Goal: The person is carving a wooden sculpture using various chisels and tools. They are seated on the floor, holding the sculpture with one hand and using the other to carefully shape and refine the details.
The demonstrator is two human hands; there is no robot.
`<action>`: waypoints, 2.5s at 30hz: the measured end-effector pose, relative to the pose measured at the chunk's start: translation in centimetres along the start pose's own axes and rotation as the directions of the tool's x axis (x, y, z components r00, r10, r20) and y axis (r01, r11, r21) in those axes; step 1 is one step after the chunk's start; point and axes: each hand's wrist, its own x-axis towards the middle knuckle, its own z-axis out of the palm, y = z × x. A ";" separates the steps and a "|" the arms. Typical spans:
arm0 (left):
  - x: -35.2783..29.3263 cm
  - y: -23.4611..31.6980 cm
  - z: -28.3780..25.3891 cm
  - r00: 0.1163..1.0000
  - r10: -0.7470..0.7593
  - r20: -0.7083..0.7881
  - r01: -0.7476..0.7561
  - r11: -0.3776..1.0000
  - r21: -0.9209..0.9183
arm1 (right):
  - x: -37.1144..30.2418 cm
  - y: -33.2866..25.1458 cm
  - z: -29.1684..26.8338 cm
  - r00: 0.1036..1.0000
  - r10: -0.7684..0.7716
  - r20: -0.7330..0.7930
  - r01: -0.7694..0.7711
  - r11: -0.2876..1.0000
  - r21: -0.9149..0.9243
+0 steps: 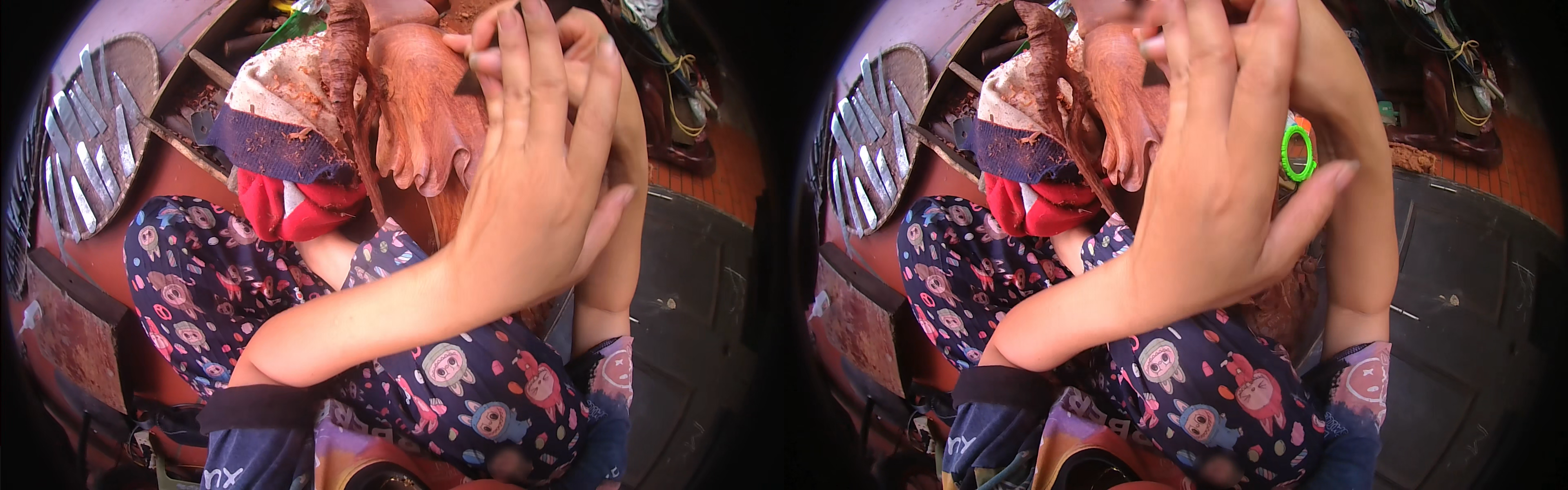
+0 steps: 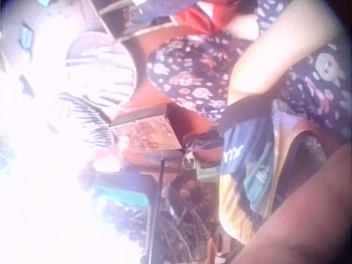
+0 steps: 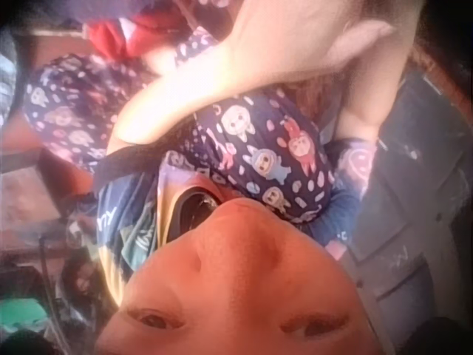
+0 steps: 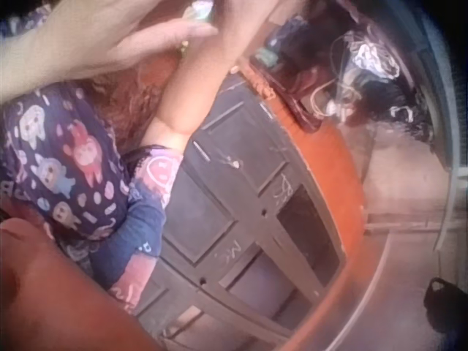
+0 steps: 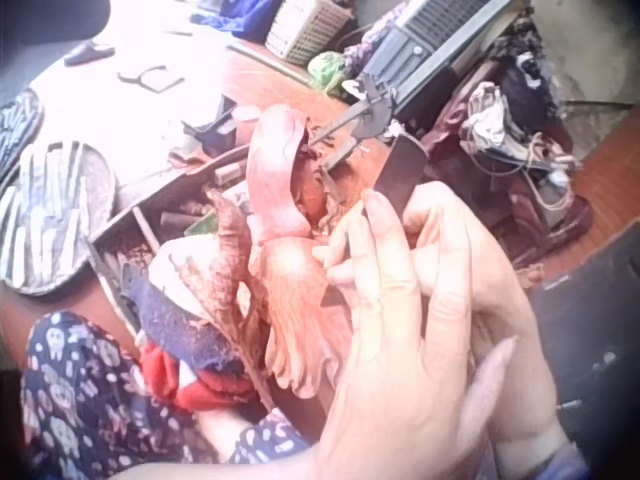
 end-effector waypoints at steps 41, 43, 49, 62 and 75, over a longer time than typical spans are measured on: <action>-0.4 0.9 -0.8 0.976 -0.043 0.213 0.018 0.993 0.118 | -0.8 0.9 0.2 1.000 0.024 -0.007 -0.023 0.998 0.064; 0.4 -0.2 0.1 0.994 -0.005 0.112 -0.017 0.981 0.193 | 0.0 0.8 0.0 0.999 0.033 -0.032 -0.031 0.997 0.069; -0.4 0.8 -0.7 0.965 -0.054 0.256 0.015 0.988 0.151 | -0.9 1.1 -0.1 0.996 0.072 -0.043 -0.068 0.994 0.086; 1.0 0.6 -0.7 0.962 -0.013 0.272 -0.039 0.982 0.186 | -1.4 0.5 -0.2 0.984 0.134 -0.119 -0.115 0.981 0.153; 0.4 0.3 -1.8 0.941 -0.032 0.337 -0.039 0.979 0.201 | -0.9 2.3 0.0 0.981 0.111 -0.159 -0.080 0.979 0.189</action>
